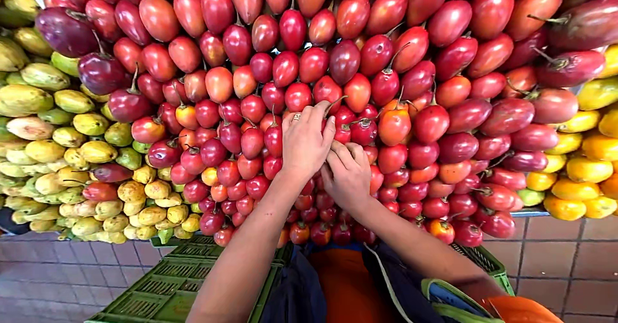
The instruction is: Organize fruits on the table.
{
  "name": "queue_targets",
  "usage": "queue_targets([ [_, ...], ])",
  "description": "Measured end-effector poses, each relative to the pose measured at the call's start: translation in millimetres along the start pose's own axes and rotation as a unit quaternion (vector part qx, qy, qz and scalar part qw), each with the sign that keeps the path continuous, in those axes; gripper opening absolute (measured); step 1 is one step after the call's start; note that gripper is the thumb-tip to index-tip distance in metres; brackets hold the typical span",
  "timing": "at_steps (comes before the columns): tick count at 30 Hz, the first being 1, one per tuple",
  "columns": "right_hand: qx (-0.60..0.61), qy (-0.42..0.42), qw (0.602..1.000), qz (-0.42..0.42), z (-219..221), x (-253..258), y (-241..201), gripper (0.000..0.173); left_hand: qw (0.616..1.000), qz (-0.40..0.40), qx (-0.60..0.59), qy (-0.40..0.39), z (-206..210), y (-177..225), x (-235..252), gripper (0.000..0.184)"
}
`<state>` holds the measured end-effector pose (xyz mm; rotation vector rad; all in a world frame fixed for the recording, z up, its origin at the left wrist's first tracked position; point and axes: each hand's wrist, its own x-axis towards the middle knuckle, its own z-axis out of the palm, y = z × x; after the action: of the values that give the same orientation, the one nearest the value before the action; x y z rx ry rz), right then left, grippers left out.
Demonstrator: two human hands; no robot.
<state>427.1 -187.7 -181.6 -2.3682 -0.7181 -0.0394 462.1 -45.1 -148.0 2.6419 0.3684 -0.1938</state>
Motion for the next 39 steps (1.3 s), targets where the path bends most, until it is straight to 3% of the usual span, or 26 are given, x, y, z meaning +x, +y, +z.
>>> queue_targets([
  [2,-0.055,-0.014,0.998,0.01,-2,8,3,0.031,0.999,-0.018,-0.022,-0.015,-2,-1,-1,0.046],
  [6,-0.112,-0.058,0.992,0.003,9,39,28,0.07,0.997,-0.024,-0.071,-0.022,-2,-8,-11,0.048],
  [8,-0.111,-0.101,0.988,-0.025,3,54,38,0.07,0.996,0.022,-0.075,-0.031,-2,-18,-17,0.049],
  [12,-0.058,-0.178,0.975,-0.12,-24,75,65,0.071,0.983,0.174,0.034,-0.041,2,-43,-23,0.05],
  [17,-0.061,-0.183,0.97,-0.151,-29,71,75,0.073,0.977,0.162,0.082,-0.11,-4,-43,-7,0.066],
  [22,-0.103,-0.211,0.968,-0.091,-29,74,66,0.083,0.966,0.167,0.111,-0.166,-14,-37,1,0.069],
  [28,-0.13,-0.228,0.965,-0.025,-30,76,58,0.082,0.941,0.123,0.11,-0.295,-33,-23,16,0.063],
  [34,-0.137,-0.228,0.964,0.022,-27,79,49,0.098,0.95,0.13,0.182,-0.22,-19,-13,7,0.069],
  [39,-0.161,-0.246,0.955,0.037,-24,84,42,0.103,0.961,0.177,0.172,-0.127,-4,-42,-17,0.07],
])
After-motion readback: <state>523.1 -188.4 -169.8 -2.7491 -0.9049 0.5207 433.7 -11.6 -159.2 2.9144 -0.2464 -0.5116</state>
